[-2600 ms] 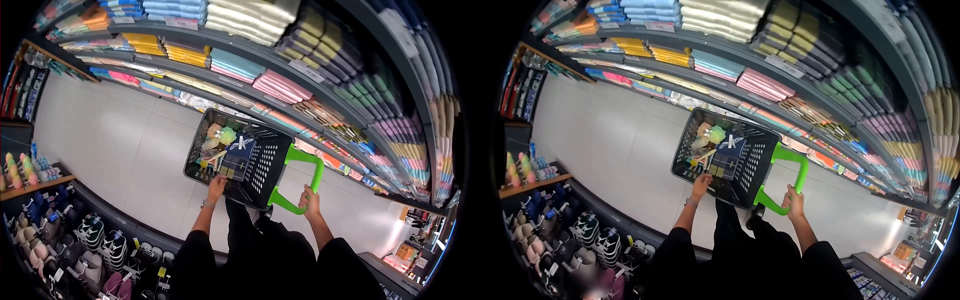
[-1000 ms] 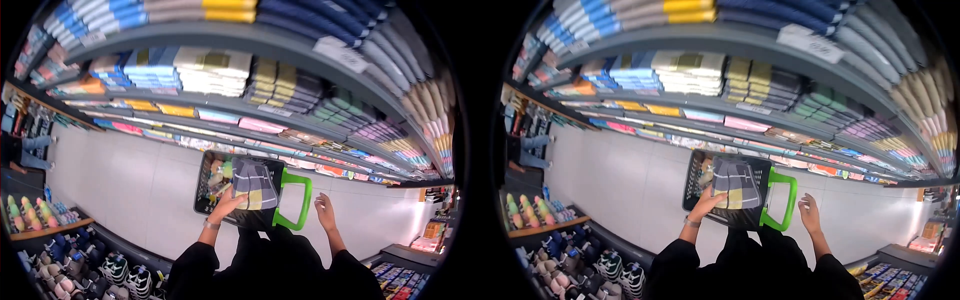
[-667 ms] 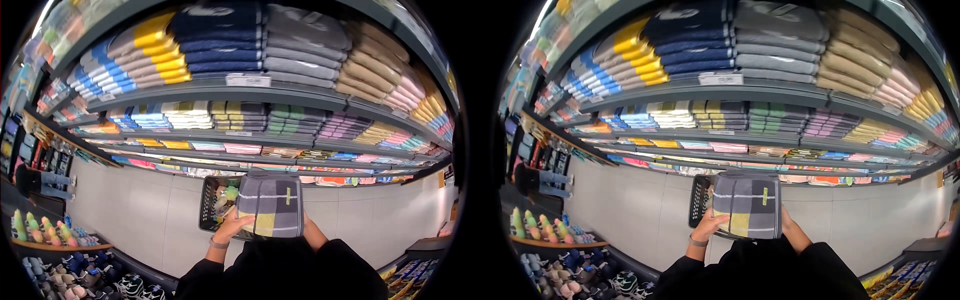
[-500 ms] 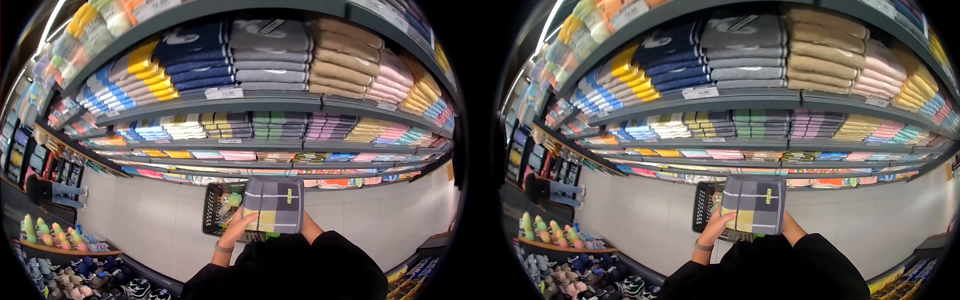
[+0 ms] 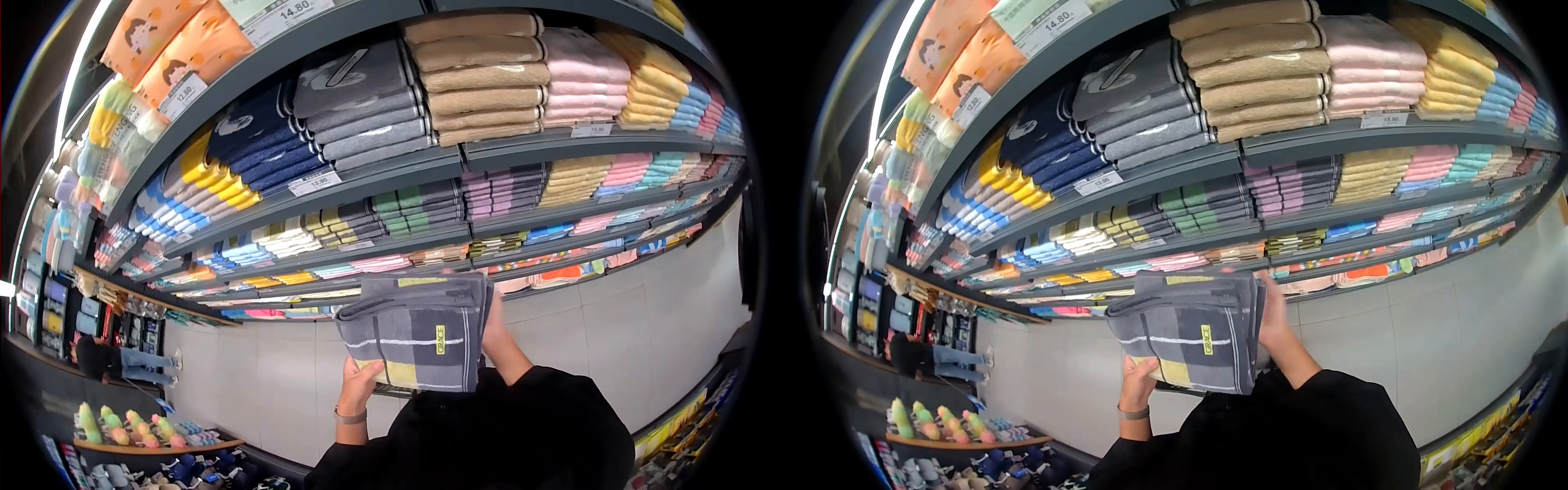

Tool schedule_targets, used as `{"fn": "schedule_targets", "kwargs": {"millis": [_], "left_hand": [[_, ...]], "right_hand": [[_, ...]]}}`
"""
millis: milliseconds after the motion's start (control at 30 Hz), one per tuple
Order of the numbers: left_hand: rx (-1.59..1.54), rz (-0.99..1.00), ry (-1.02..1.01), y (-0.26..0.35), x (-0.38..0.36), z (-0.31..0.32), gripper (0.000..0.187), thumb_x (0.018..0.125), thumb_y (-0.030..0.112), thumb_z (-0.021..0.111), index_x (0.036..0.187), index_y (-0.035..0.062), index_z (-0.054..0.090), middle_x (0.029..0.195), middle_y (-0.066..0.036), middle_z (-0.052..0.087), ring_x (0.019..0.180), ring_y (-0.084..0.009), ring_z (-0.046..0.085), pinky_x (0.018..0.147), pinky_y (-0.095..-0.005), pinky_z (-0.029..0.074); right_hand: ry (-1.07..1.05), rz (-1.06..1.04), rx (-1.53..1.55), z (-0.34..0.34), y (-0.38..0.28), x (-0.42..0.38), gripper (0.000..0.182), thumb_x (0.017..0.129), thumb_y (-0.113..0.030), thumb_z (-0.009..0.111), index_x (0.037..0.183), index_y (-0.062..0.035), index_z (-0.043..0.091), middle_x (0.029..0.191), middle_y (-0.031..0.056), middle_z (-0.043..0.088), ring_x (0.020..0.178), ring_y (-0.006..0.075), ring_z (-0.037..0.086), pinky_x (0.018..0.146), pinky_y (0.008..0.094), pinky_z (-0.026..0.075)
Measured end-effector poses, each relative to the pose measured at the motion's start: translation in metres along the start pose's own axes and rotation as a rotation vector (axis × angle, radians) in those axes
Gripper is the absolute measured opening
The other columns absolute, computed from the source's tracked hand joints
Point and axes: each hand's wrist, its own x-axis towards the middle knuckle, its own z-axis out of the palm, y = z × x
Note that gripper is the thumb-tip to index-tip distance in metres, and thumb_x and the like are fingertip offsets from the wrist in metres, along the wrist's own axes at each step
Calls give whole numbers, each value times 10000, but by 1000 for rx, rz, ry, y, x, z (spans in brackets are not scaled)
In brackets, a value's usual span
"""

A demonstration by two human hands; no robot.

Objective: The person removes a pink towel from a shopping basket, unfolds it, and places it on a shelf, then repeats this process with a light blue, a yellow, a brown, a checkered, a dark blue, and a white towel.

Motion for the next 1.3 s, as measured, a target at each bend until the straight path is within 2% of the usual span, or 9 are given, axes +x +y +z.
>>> {"fn": "schedule_targets", "kwargs": {"millis": [200, 333, 400, 533, 600, 700, 833, 933, 1300], "left_hand": [[166, -153, 26, -9, 32, -21, 445, 833, 51, 635, 1228, -7, 439, 1129, -108, 569, 1041, -175, 549, 899, -301, 435], [528, -14, 59, -2, 43, -40, 401, 892, 162, 597, 1206, -27, 434, 1110, -109, 547, 1006, -160, 521, 898, -283, 405], [615, 249, 146, 0, 53, -47, 391, 880, 150, 603, 1188, -39, 452, 1136, -111, 528, 1015, -165, 503, 902, -299, 397], [853, 329, 56, 21, 73, -53, 375, 860, 129, 613, 1166, -48, 488, 1193, -110, 502, 1051, -161, 481, 915, -312, 384], [1191, 658, 99, 29, 73, -48, 325, 842, 98, 611, 1121, -52, 535, 1153, -84, 537, 1004, -140, 506, 878, -292, 404], [651, 236, -6, 44, 56, -39, 273, 844, 80, 594, 1081, -53, 564, 1049, -71, 587, 922, -123, 533, 826, -278, 428], [577, 152, -266, 73, 46, -35, 270, 868, 107, 583, 1092, -43, 571, 933, -38, 613, 863, -105, 539, 778, -248, 437], [473, 61, -80, 75, 73, -28, 275, 890, 152, 577, 1086, -42, 572, 933, -33, 612, 862, -93, 537, 767, -235, 436], [770, 242, 213, 36, 110, -60, 351, 909, 221, 561, 1124, -55, 541, 1066, -105, 598, 920, -147, 548, 816, -272, 432]], "right_hand": [[298, 76, -162, -43, 75, 26, 682, 905, -558, 359, 1345, -39, 405, 1298, 163, 497, 1159, 305, 496, 1019, 420, 351], [329, 94, -248, -36, 90, 42, 685, 905, -559, 360, 1348, -39, 400, 1303, 162, 493, 1163, 304, 494, 1021, 419, 349], [348, 96, -280, -35, 97, 48, 687, 904, -560, 361, 1350, -39, 398, 1305, 162, 491, 1165, 303, 492, 1022, 419, 348], [377, 108, -329, -33, 108, 57, 691, 904, -562, 362, 1353, -38, 393, 1310, 161, 486, 1168, 301, 489, 1024, 418, 346], [386, 107, -350, -32, 110, 60, 693, 904, -563, 362, 1354, -38, 391, 1312, 160, 484, 1170, 301, 488, 1024, 418, 345], [396, 106, -373, -32, 111, 66, 695, 903, -565, 363, 1357, -38, 387, 1315, 160, 481, 1173, 300, 486, 1026, 417, 343], [401, 114, -395, -32, 117, 76, 699, 903, -567, 364, 1360, -38, 383, 1320, 159, 476, 1177, 298, 483, 1027, 417, 341], [401, 127, -406, -32, 126, 81, 702, 903, -568, 364, 1362, -38, 379, 1323, 158, 473, 1179, 297, 481, 1029, 416, 340], [438, 169, -453, -36, 131, 84, 713, 901, -573, 367, 1370, -37, 367, 1336, 155, 461, 1189, 293, 473, 1033, 414, 334]]}}
